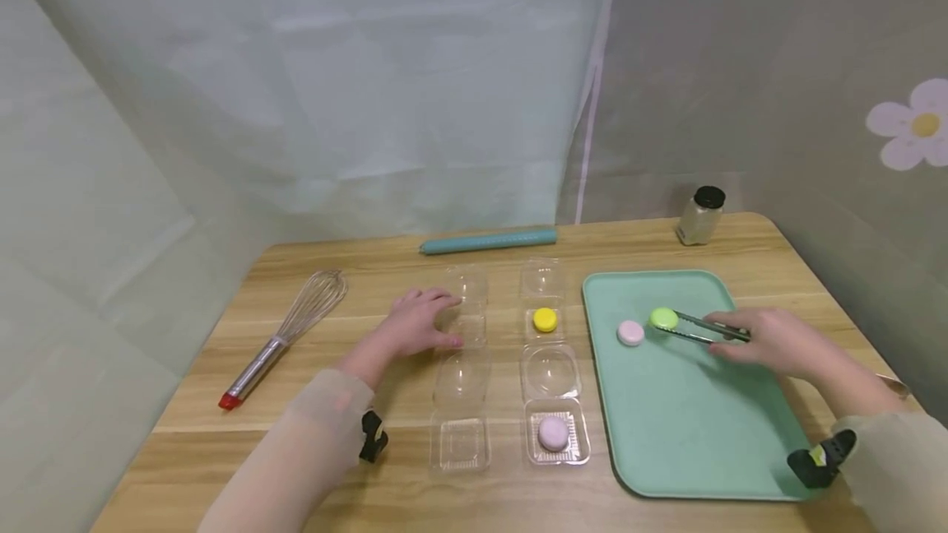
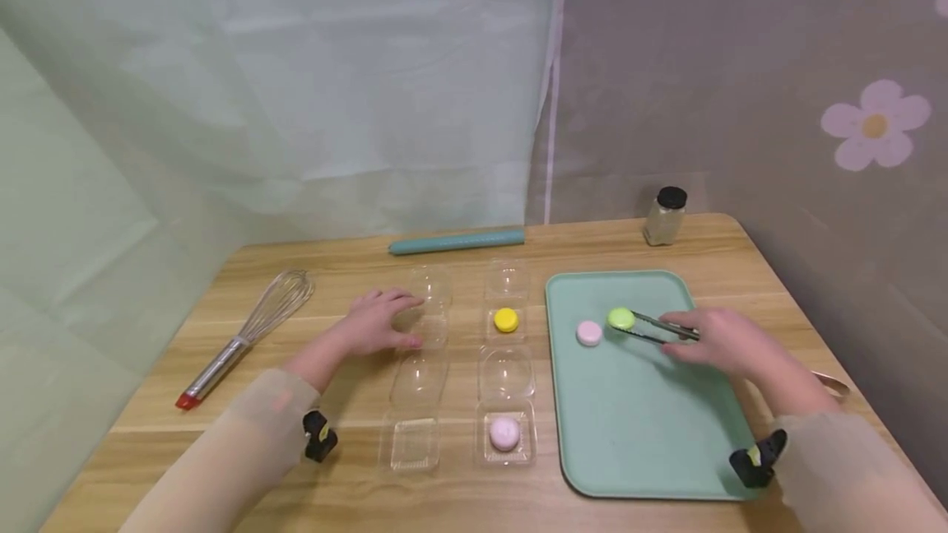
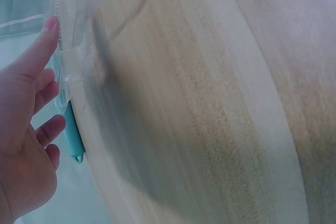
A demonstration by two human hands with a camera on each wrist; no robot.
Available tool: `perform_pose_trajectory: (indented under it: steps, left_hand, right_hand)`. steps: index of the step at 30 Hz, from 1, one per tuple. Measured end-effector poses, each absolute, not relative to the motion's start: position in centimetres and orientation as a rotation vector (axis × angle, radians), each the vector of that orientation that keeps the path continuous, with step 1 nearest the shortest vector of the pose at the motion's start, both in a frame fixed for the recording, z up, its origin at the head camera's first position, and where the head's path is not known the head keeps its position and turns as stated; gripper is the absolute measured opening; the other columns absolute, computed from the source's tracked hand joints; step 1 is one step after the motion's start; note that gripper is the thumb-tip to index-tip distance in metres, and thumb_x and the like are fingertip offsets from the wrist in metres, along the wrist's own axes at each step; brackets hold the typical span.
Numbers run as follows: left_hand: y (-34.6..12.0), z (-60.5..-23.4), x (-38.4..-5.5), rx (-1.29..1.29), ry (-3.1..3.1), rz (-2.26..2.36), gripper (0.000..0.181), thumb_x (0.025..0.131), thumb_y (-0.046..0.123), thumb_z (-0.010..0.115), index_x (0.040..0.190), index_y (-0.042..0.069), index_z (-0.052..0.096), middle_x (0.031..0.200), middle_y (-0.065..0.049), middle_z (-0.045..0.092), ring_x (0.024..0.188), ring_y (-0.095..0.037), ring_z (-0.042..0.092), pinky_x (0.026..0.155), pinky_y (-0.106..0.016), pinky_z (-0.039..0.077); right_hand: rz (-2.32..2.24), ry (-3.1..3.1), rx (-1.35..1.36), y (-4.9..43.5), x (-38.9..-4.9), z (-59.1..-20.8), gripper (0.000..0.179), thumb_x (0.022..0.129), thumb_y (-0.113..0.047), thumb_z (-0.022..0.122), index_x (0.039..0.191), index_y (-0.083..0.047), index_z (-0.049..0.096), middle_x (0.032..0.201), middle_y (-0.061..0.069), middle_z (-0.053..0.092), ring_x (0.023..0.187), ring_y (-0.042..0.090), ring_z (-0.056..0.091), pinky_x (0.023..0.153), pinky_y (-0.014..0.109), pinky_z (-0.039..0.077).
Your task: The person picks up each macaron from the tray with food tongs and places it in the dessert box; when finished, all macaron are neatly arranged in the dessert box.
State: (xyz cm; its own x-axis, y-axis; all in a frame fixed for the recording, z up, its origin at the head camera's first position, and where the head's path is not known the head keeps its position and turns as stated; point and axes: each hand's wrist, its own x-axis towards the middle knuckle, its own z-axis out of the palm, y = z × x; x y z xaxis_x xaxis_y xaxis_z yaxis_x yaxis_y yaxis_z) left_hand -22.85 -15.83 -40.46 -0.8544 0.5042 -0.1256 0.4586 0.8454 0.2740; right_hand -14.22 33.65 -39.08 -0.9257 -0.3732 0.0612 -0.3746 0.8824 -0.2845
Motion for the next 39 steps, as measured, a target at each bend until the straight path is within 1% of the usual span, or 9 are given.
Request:
perform_pose_trajectory:
  steps: [8,11,15,22,24,29,33,37,39]
  left_hand:
    - [-15.7,-40.4,-22.7,0.740,2.832,0.361,0.077,0.077,0.051,0.070,0.139,0.015,0.045,0.144,-0.010,0.039,0.126,-0.037,0.033,0.100,-0.055,0.025]
    - [-15.8,-40.4,-22.7,0.722,2.832,0.359,0.077,0.077,0.051,0.071,0.139,0.015,0.045,0.144,-0.010,0.038,0.127,-0.037,0.032,0.101,-0.055,0.024]
    - [-15.6,-40.3,-22.7,0.722,2.830,0.364,0.076,0.077,0.050,0.071,0.139,0.015,0.045,0.144,-0.010,0.038,0.128,-0.038,0.031,0.102,-0.057,0.023]
    - [-15.5,-40.4,-22.8,0.720,2.822,0.366,0.076,0.076,0.050,0.072,0.139,0.016,0.045,0.145,-0.010,0.038,0.127,-0.036,0.032,0.102,-0.054,0.023]
    - [-15.5,-40.4,-22.8,0.726,2.826,0.370,0.076,0.076,0.049,0.072,0.139,0.016,0.045,0.144,-0.010,0.038,0.127,-0.036,0.032,0.102,-0.054,0.023]
    - [-15.5,-40.4,-22.9,0.735,2.832,0.370,0.076,0.076,0.049,0.072,0.139,0.015,0.046,0.144,-0.010,0.039,0.126,-0.035,0.033,0.101,-0.054,0.024]
    - [-15.5,-40.3,-22.9,0.729,2.830,0.354,0.076,0.076,0.049,0.072,0.139,0.015,0.046,0.144,-0.010,0.039,0.126,-0.035,0.033,0.102,-0.053,0.024]
    - [-15.6,-40.3,-23.0,0.720,2.834,0.349,0.076,0.075,0.049,0.072,0.138,0.015,0.047,0.143,-0.010,0.040,0.126,-0.035,0.033,0.102,-0.053,0.024]
    - [-15.7,-40.3,-23.0,0.715,2.836,0.349,0.076,0.075,0.049,0.073,0.138,0.014,0.047,0.143,-0.011,0.040,0.126,-0.035,0.034,0.102,-0.053,0.024]
  right_hand:
    - [0.429,-3.065,0.626,31.8,-15.3,-37.8,0.046,0.081,-0.039,0.071,0.115,-0.009,0.067,0.102,0.011,0.068,0.087,0.025,0.063,0.070,0.043,0.050]
    - [0.439,-3.082,0.652,31.0,-15.7,-37.4,0.048,0.082,-0.041,0.069,0.118,-0.009,0.065,0.102,0.011,0.067,0.087,0.024,0.062,0.070,0.043,0.049]
    - [0.458,-3.088,0.684,29.9,-16.3,-37.0,0.049,0.082,-0.041,0.069,0.119,-0.009,0.065,0.101,0.008,0.068,0.084,0.018,0.060,0.068,0.039,0.047]
    - [0.475,-3.008,0.818,27.8,-17.4,-37.2,0.043,0.082,-0.036,0.071,0.114,-0.008,0.068,0.094,0.002,0.069,0.078,0.011,0.060,0.066,0.035,0.047]
    - [0.455,-2.986,0.844,27.2,-17.7,-37.2,0.043,0.082,-0.036,0.071,0.114,-0.008,0.068,0.096,0.003,0.069,0.079,0.013,0.061,0.067,0.036,0.048]
    - [0.449,-2.983,0.876,25.5,-18.4,-37.1,0.042,0.083,-0.035,0.069,0.116,-0.009,0.067,0.103,0.006,0.069,0.089,0.021,0.064,0.073,0.042,0.050]
    - [0.496,-3.001,0.896,24.0,-19.0,-37.1,0.041,0.084,-0.035,0.068,0.117,-0.010,0.066,0.104,0.006,0.069,0.087,0.021,0.064,0.074,0.043,0.049]
    - [0.532,-3.035,0.889,22.4,-19.7,-37.0,0.043,0.085,-0.036,0.067,0.120,-0.011,0.065,0.109,0.006,0.068,0.092,0.024,0.064,0.079,0.046,0.049]
    - [0.533,-3.049,0.901,21.6,-20.1,-37.0,0.045,0.085,-0.037,0.066,0.122,-0.011,0.064,0.107,0.006,0.068,0.093,0.025,0.064,0.080,0.047,0.048]
